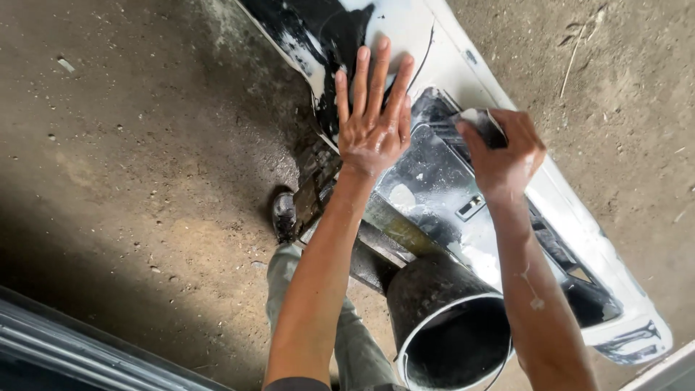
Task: The person sands a white car bumper with a sanding block, focusing on smoothing the surface and edges. They repeatedly dip the sanding block into a bucket of water and continue sanding different sections of the bumper.
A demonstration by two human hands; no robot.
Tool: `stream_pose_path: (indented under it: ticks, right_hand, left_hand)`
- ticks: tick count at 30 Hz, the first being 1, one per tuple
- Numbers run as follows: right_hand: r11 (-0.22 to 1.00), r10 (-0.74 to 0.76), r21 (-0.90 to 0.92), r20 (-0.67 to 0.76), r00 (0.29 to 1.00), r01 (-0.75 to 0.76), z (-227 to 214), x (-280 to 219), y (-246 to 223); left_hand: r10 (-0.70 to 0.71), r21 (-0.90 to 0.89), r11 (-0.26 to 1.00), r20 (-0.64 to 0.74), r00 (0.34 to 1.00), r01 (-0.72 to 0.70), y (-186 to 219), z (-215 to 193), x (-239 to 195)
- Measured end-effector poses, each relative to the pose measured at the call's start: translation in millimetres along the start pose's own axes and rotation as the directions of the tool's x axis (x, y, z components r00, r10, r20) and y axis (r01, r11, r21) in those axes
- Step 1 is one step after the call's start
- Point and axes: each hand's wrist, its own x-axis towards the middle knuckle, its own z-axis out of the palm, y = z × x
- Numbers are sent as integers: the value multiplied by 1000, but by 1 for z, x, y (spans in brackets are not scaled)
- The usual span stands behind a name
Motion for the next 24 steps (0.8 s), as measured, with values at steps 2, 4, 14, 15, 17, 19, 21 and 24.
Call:
stream_pose_path:
  ticks: [2,4,14,15,17,19,21,24]
  right_hand:
    - [1000,-7,-24,-29,1000,6,13,20,-4]
    - [999,-18,-46,-65,998,15,15,32,-9]
    - [996,-89,37,113,990,86,-6,60,-2]
    - [971,-235,66,150,960,228,-5,78,-13]
    - [996,-92,15,203,975,91,-18,46,-1]
    - [999,21,-34,236,971,-13,-20,45,8]
    - [990,44,125,160,986,-64,-21,34,11]
    - [992,-125,22,192,973,124,-5,79,2]
  left_hand:
    - [-16,-3,1000,51,999,16,2,-2,-1]
    - [-26,-3,1000,97,995,27,3,-5,-2]
    - [-9,-59,998,78,997,14,0,1,-6]
    - [2,-35,999,76,997,1,-3,1,-4]
    - [-8,-46,999,57,998,11,-3,6,-5]
    - [-26,-41,999,6,1000,27,-8,11,4]
    - [-4,-22,1000,66,998,5,-4,9,-6]
    - [-5,-59,998,29,1000,6,-6,15,-4]
